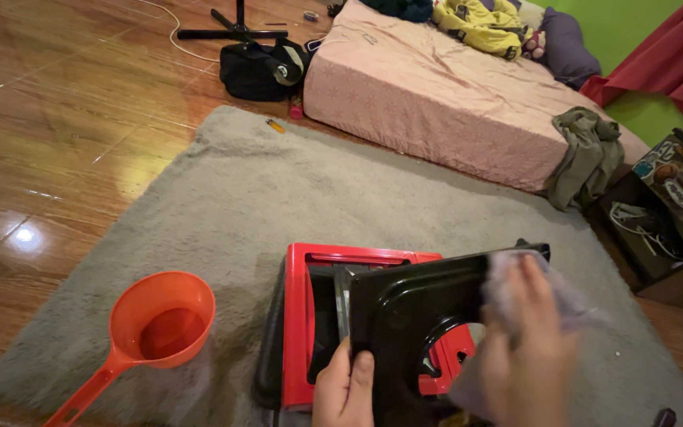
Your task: The person cleans a portable gas stove by wiping its surfaces with a cloth. They remove the burner grate, wipe the grate and the stove body, then place the grate back on the stove.
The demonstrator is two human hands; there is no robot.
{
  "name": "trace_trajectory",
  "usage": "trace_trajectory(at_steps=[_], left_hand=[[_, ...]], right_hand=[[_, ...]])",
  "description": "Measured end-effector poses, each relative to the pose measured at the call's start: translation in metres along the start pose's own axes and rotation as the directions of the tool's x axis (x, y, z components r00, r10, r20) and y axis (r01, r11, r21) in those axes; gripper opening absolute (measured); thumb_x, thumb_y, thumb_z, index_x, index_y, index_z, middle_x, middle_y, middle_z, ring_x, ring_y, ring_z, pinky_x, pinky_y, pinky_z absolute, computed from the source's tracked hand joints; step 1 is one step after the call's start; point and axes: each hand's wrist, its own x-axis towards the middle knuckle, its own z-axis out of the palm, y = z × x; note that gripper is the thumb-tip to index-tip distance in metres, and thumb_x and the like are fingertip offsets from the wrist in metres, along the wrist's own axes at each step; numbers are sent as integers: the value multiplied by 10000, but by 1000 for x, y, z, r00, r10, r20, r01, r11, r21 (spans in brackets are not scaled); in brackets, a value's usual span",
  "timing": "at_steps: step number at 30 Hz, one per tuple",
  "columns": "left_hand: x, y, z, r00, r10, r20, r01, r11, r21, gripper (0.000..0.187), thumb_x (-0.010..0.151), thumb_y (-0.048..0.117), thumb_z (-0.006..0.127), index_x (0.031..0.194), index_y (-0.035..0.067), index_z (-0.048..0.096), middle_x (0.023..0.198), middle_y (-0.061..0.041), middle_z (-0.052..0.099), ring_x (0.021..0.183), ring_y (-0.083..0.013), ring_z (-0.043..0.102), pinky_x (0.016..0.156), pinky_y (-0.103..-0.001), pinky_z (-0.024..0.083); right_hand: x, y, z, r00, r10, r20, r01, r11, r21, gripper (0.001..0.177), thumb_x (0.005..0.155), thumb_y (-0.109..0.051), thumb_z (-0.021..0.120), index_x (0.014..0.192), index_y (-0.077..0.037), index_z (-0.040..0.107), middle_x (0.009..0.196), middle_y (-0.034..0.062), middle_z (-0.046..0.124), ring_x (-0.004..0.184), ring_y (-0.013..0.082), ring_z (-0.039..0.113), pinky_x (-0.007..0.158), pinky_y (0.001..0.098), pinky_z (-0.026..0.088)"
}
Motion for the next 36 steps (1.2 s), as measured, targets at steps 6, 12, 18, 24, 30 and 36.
trace_trajectory(at_steps=[6,12,18,24,30,36], left_hand=[[0,-11,-7,995,72,68,-70,997,-25,434,999,136,495,1383,-55,566,1183,-137,791,1103,-165,718,969,-281,518],[0,0,-5,997,62,36,-64,997,44,426,1019,154,527,1391,-43,597,1100,-121,794,971,-143,692,890,-274,523],[1,17,-3,995,82,57,-87,992,95,382,1009,198,559,1312,-22,635,1024,-97,811,964,-126,737,867,-269,548],[5,12,-7,996,-74,52,70,995,72,387,998,224,543,1294,3,656,987,-114,811,891,-141,705,821,-287,541],[9,-22,-16,999,-5,32,9,990,-142,439,1001,244,524,1321,-42,615,1208,-105,753,1126,-141,679,982,-285,506],[17,-51,-37,983,36,-180,-33,999,18,392,1010,211,560,1266,-62,675,1132,-167,780,1044,-188,704,940,-315,536]], right_hand=[[-24,-62,20,939,-343,28,341,938,64,561,720,-87,693,1279,-109,664,1320,104,683,1302,407,585,1093,496,401],[-8,-63,11,957,-285,52,279,956,94,452,680,2,681,1106,-132,752,1212,82,736,1249,365,629,1071,498,460],[11,2,2,999,24,42,-29,990,135,393,845,43,657,1232,-24,679,1378,149,664,1244,350,666,1034,413,510],[-6,-13,12,996,70,59,-79,981,175,380,841,52,633,1199,-48,712,1300,134,693,1208,320,681,1029,390,522],[-29,-59,24,921,-335,201,302,936,179,409,656,-30,695,1026,-168,800,1156,67,751,979,348,681,844,494,461],[-2,10,21,981,30,189,-56,989,135,360,741,17,664,1082,-78,733,1238,86,726,1096,353,673,928,423,511]])
